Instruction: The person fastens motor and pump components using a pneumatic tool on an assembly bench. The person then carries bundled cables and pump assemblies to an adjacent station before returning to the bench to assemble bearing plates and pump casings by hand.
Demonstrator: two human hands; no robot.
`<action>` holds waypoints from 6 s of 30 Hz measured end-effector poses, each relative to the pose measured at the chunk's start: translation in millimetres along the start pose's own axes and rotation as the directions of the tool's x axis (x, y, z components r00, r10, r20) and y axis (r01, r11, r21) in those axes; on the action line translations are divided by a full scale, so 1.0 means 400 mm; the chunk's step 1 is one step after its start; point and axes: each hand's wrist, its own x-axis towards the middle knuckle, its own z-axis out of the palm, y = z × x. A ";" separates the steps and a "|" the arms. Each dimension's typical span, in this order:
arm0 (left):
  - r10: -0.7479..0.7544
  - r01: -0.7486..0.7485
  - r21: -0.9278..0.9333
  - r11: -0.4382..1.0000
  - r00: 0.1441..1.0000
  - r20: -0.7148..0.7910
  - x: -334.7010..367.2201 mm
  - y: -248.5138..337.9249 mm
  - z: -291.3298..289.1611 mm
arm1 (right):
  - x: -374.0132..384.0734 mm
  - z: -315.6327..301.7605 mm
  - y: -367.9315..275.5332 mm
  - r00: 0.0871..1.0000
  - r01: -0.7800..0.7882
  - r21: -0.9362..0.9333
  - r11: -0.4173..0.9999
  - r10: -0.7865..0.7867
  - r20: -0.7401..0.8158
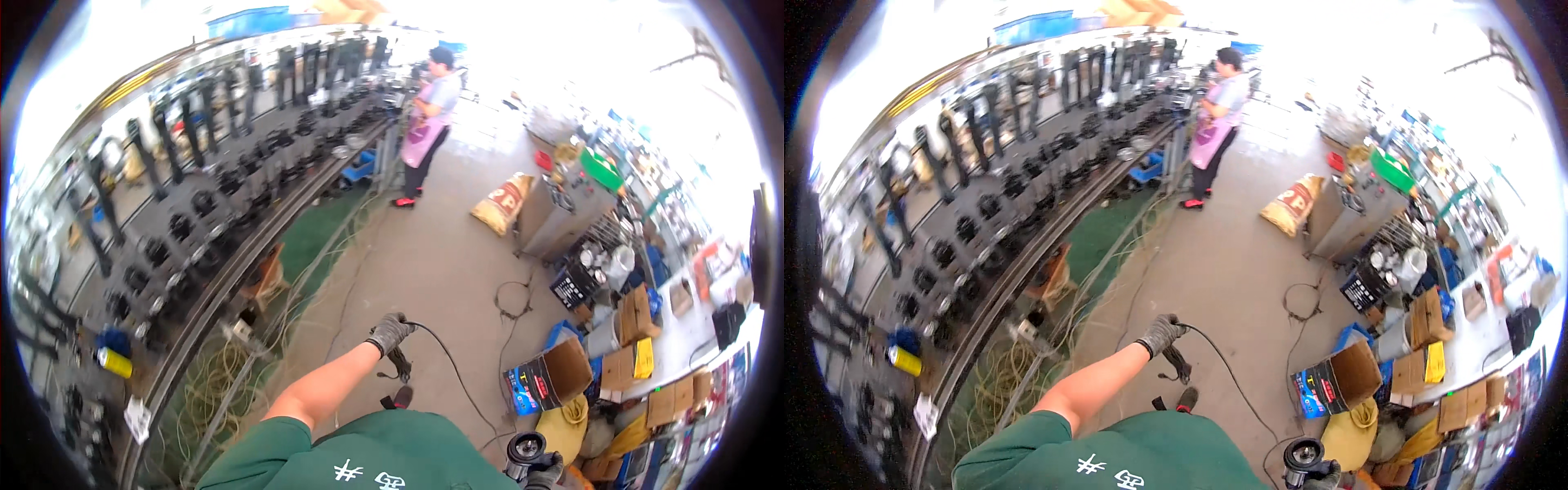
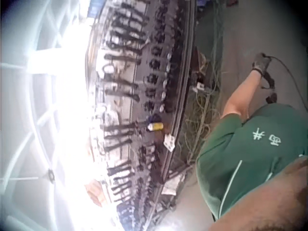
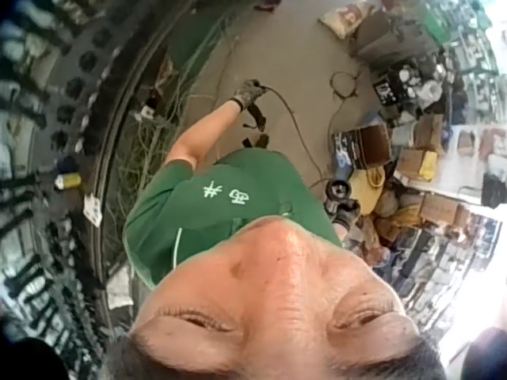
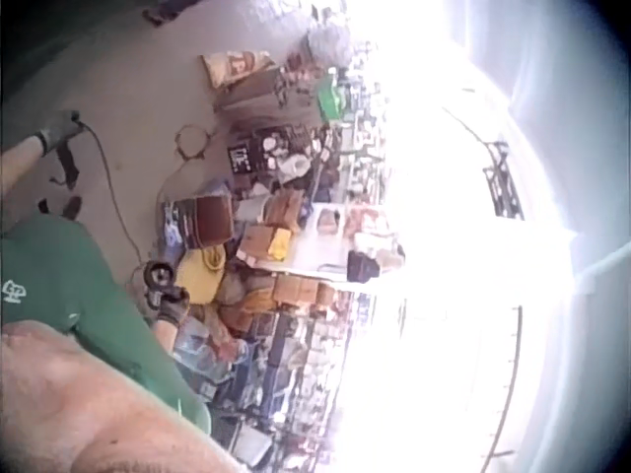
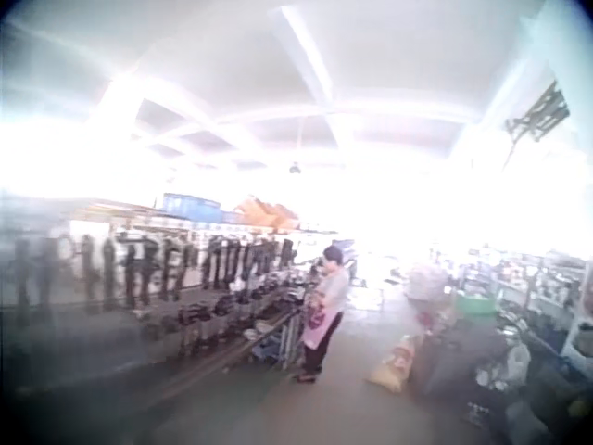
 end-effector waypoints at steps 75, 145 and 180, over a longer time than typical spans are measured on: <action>-0.501 -0.356 -0.857 0.374 0.700 -0.509 4.557 1.177 -0.225 | 3.293 4.829 0.377 0.725 -0.076 -0.335 0.939 0.283 0.628; -0.673 0.494 -0.483 0.723 0.348 -0.653 5.435 0.821 -0.905 | 2.740 6.769 1.894 -0.381 0.197 -0.979 -0.052 0.916 -0.125; -0.453 -0.006 -0.523 0.852 0.490 -0.745 5.304 0.979 -1.110 | 2.567 6.815 1.969 -0.184 0.190 -0.980 0.054 0.983 0.018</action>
